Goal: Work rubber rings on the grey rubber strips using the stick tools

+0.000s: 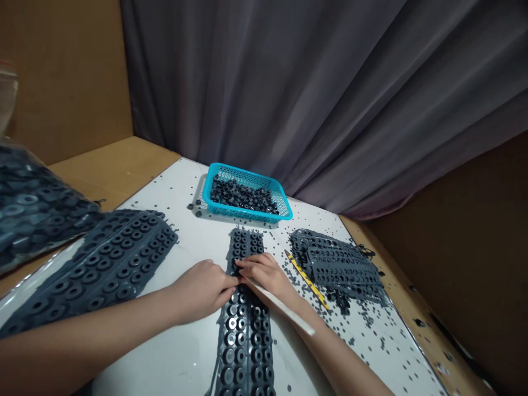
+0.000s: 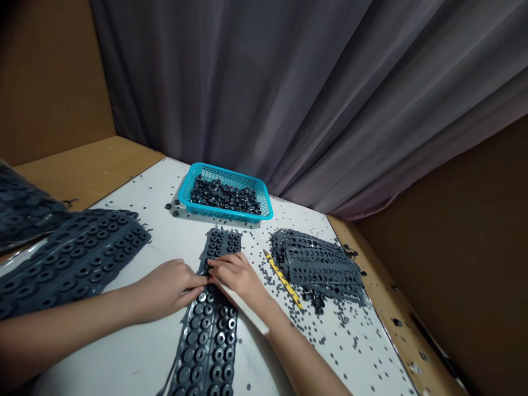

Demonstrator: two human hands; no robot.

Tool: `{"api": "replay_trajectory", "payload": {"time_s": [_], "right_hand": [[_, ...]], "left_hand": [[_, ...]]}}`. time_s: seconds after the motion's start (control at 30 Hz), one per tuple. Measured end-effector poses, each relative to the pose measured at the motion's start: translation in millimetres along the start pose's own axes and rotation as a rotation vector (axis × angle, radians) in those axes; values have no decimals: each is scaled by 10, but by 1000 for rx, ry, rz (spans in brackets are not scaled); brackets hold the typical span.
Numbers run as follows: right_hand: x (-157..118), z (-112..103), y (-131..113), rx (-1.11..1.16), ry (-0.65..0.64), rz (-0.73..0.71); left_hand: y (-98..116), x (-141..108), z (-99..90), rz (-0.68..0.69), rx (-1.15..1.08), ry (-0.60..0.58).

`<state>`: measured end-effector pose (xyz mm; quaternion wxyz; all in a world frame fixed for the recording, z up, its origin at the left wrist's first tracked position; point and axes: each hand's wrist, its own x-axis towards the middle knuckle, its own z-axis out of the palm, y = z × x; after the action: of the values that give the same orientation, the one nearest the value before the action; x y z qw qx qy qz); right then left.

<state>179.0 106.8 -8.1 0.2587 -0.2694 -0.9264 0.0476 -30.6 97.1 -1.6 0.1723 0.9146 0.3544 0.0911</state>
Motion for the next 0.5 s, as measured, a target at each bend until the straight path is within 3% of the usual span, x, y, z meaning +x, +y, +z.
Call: {"api": "replay_trajectory", "payload": {"time_s": [0.1,0.17,0.33,0.5], "right_hand": [[36,-19,66,-184,-73,-111],[50,-27,110,-250,-79,-91],[12,-53,122,-107,148,237],[-86,-85,-153,300,238,495]], "left_hand": [[-2,3,-4,6,15,-10],[-7,2,8,9,18,-12],[-19,-15,45,-18,-64,14],[-29,-15,12,-209,-247,226]]}}
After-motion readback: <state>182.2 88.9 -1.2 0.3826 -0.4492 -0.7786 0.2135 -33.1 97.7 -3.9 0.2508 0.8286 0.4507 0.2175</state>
